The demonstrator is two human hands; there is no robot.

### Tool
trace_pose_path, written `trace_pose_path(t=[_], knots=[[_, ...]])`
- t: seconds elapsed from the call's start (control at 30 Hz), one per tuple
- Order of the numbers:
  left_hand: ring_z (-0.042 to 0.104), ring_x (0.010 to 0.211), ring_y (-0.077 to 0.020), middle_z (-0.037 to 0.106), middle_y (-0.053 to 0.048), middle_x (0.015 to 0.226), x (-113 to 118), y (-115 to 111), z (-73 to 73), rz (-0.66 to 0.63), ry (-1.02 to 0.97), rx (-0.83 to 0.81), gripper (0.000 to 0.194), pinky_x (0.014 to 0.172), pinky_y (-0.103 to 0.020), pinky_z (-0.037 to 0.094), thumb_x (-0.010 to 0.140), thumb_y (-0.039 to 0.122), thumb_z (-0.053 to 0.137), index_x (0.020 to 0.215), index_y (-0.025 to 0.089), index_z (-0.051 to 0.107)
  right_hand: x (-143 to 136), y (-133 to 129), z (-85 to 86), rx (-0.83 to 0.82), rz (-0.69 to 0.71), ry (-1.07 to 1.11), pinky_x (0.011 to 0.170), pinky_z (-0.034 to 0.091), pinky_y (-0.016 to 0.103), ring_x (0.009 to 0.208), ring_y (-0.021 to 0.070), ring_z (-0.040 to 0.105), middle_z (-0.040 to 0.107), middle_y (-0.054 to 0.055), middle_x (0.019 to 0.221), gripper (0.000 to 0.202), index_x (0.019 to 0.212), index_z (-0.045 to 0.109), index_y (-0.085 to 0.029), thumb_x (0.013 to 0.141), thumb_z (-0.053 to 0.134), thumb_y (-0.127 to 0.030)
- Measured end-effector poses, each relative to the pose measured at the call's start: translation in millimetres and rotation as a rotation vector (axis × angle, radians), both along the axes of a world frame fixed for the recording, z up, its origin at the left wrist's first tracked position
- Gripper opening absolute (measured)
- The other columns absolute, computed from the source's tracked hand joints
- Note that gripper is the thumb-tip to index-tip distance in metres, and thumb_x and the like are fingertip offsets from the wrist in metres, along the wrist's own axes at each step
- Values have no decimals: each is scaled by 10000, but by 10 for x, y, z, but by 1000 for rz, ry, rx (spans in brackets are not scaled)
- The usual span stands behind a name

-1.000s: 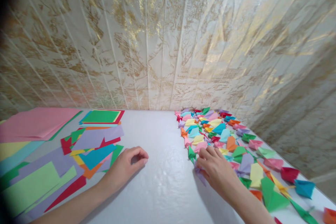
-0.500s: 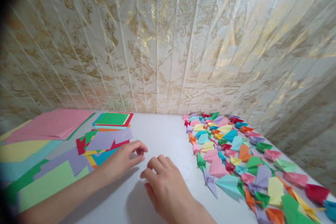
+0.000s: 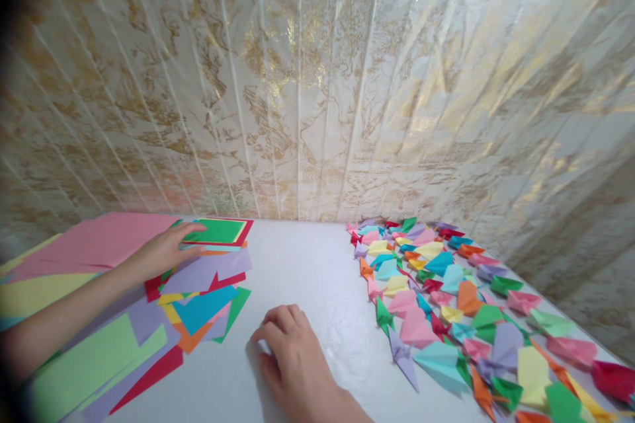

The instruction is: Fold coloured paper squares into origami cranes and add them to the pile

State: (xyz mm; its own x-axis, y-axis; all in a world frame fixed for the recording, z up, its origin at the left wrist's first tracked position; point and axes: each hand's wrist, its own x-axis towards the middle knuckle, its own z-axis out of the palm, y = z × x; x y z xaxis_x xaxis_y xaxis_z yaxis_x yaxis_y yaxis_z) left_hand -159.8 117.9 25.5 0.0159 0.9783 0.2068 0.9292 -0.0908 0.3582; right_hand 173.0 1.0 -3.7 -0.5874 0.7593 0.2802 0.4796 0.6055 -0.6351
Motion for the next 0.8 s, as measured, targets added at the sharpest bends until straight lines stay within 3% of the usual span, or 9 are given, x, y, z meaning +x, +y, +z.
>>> trace_pose_path(t=[0.13,0.27,0.43,0.63,0.8], knots=[[608,1144,-357,669,-158,1234,301,299,-24,79,64,-25,569,921,-403,458,772,570,561,1178,174,611,-7,5,9,0,-8,-4,887,458,344,1002,215,531,613,59,1080,367,990,645,-208,746,583,60],[559,1145,-481,632,-291,1209,611,490,-115,227,124,-41,595,874,-535,444,799,564,572,1151,85,615,4,13,19,3,-12,-17,891,456,342,1002,212,530,614,61,1087,352,1001,655,-206,759,590,40],[471,1189,-560,562,-346,1258,738,624,-150,326,141,-59,534,843,-646,427,821,487,644,1112,39,633,15,25,12,26,-16,-37,892,455,337,1005,208,530,615,55,1088,306,1003,661,-219,792,603,-6],[602,1097,-274,588,-72,1268,685,675,-171,305,83,-71,349,918,-476,514,937,377,603,1220,174,587,32,38,-40,83,-2,-41,895,450,331,997,206,536,619,55,1078,269,1016,654,-219,820,601,-43],[626,1050,-280,608,-60,1225,598,716,-167,140,-48,-18,340,868,-440,544,932,362,616,1202,158,599,38,45,-54,89,5,-52,907,450,332,1019,208,533,616,52,1091,317,1029,645,-228,788,607,-25]])
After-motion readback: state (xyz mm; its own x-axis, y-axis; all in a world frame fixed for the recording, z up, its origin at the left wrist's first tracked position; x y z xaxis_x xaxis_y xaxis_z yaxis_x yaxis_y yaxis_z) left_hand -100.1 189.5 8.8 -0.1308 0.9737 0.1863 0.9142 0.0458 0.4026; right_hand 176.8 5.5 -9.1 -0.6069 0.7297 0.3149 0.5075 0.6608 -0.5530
